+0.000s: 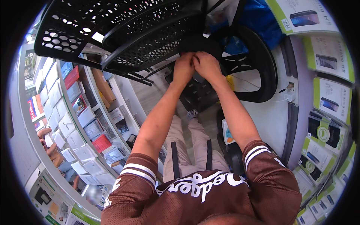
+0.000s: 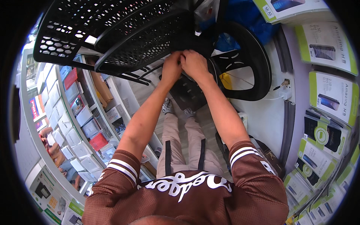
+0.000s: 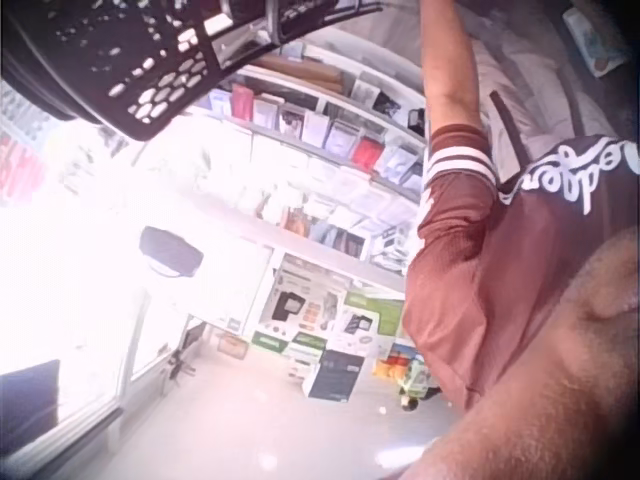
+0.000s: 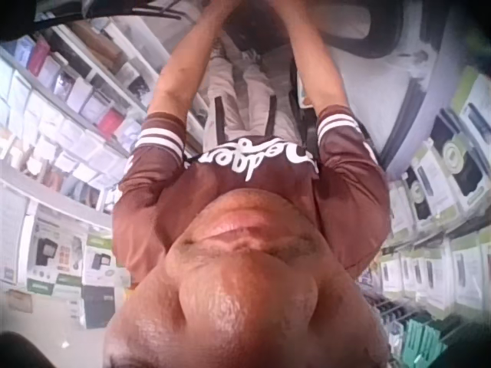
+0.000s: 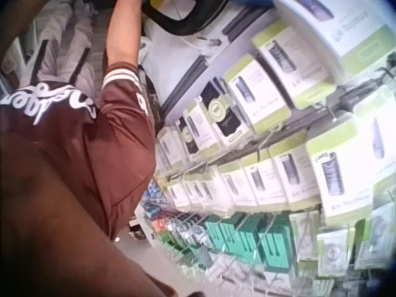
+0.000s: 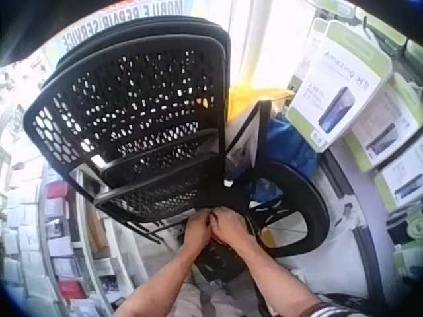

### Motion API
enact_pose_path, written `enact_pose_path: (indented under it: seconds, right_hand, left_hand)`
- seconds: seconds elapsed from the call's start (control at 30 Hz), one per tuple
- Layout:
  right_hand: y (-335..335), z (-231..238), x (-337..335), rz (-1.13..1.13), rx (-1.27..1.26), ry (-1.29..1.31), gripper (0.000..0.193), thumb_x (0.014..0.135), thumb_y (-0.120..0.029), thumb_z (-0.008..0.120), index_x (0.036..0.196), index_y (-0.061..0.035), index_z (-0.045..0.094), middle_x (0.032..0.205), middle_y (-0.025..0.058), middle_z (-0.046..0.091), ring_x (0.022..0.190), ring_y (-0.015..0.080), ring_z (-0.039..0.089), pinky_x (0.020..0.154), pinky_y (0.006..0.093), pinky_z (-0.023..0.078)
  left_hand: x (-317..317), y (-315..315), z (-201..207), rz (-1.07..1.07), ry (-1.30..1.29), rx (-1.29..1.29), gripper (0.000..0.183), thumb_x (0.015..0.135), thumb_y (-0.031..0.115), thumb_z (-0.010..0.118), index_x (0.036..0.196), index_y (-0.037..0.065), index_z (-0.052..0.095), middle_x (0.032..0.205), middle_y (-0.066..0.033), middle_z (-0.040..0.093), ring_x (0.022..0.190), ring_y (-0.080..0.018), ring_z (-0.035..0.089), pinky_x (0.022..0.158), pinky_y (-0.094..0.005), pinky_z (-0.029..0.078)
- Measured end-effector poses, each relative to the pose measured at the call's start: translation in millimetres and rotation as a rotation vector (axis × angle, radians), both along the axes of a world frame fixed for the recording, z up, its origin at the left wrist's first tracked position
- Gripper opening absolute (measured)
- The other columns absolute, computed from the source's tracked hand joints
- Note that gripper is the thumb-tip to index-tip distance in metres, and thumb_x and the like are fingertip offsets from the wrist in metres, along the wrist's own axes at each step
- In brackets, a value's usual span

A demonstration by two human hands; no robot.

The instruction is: The person applies adhesive to the internal components of a disassembled smartphone and reassembles it. They then handle a small electronic component and a packaged item at the counter.

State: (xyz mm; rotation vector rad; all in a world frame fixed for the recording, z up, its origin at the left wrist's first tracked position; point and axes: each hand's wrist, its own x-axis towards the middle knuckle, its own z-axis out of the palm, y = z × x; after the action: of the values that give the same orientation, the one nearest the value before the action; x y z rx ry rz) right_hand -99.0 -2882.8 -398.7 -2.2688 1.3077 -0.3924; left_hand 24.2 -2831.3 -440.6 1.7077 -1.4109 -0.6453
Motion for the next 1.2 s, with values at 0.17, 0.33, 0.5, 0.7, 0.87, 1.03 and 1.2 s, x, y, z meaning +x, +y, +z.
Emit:
enact_pose_path:
  seconds: [0.17,0.33,0.5,0.7,0.87,1.03,1.2]
  right_hand:
    - [8,-7,-29,-0.166,0.069,-0.144,0.018,0.094,-0.016,0.06,0.099,-0.0019,0.071,0.099,0.0185,0.07,0.091,0.0389,0.066,0.085,0.0459,0.053]
    - [29,-15,-39,-0.206,0.061,0.037,0.022,0.094,-0.017,0.06,0.104,-0.002,0.072,0.1,0.0192,0.072,0.096,0.0389,0.066,0.089,0.0467,0.051]
    - [21,-13,-36,-0.349,0.327,0.099,0.027,0.089,-0.021,0.068,0.109,-0.0018,0.072,0.097,0.0208,0.072,0.099,0.0385,0.067,0.089,0.0456,0.052]
    - [20,-29,-43,-0.155,-0.007,0.118,0.036,0.081,-0.024,0.078,0.11,-0.0026,0.072,0.097,0.0197,0.072,0.092,0.0382,0.069,0.084,0.0445,0.055]
    - [9,-28,-6,-0.04,0.372,0.277,0.027,0.085,-0.02,0.069,0.105,-0.0028,0.073,0.101,0.0197,0.073,0.097,0.039,0.068,0.088,0.0471,0.054]
    - [-3,-113,7,-0.122,-0.126,0.202,0.022,0.089,-0.018,0.062,0.102,-0.0069,0.075,0.096,0.0192,0.073,0.092,0.04,0.07,0.08,0.0486,0.056]
    - [9,-17,-8,-0.114,0.403,0.09,0.025,0.093,-0.02,0.062,0.105,-0.0004,0.072,0.1,0.0179,0.073,0.091,0.0367,0.07,0.081,0.0421,0.057]
  left_hand:
    - [25,-9,-10,0.152,0.25,0.146,0.021,0.098,0.015,0.06,0.113,0.006,0.07,0.094,-0.0145,0.075,0.086,-0.0263,0.073,0.077,-0.0352,0.054]
    - [39,-2,-34,0.46,0.15,0.168,0.018,0.098,0.014,0.06,0.111,0.008,0.071,0.094,-0.0116,0.071,0.089,-0.0259,0.068,0.082,-0.0376,0.051]
    - [20,5,-12,-0.006,-0.303,-0.158,0.022,0.09,0.017,0.066,0.11,0.01,0.07,0.107,-0.007,0.065,0.11,-0.0297,0.057,0.096,-0.0467,0.042]
    - [39,7,7,-0.326,-0.555,0.12,0.048,0.082,0.02,0.074,0.128,0.01,0.061,0.126,-0.0078,0.057,0.121,-0.0321,0.049,0.101,-0.0478,0.039]
    - [41,8,7,-0.343,-0.504,0.237,0.065,0.078,0.019,0.077,0.137,0.007,0.053,0.138,-0.0119,0.046,0.124,-0.0351,0.045,0.101,-0.0497,0.042]
    - [26,3,20,-0.343,-0.454,0.26,0.064,0.078,0.018,0.077,0.136,0.006,0.054,0.137,-0.0128,0.047,0.125,-0.0357,0.046,0.101,-0.0492,0.042]
    - [41,2,16,-0.182,-0.207,0.193,0.052,0.084,0.023,0.076,0.129,0.002,0.061,0.125,-0.0127,0.058,0.118,-0.0313,0.053,0.1,-0.0411,0.044]
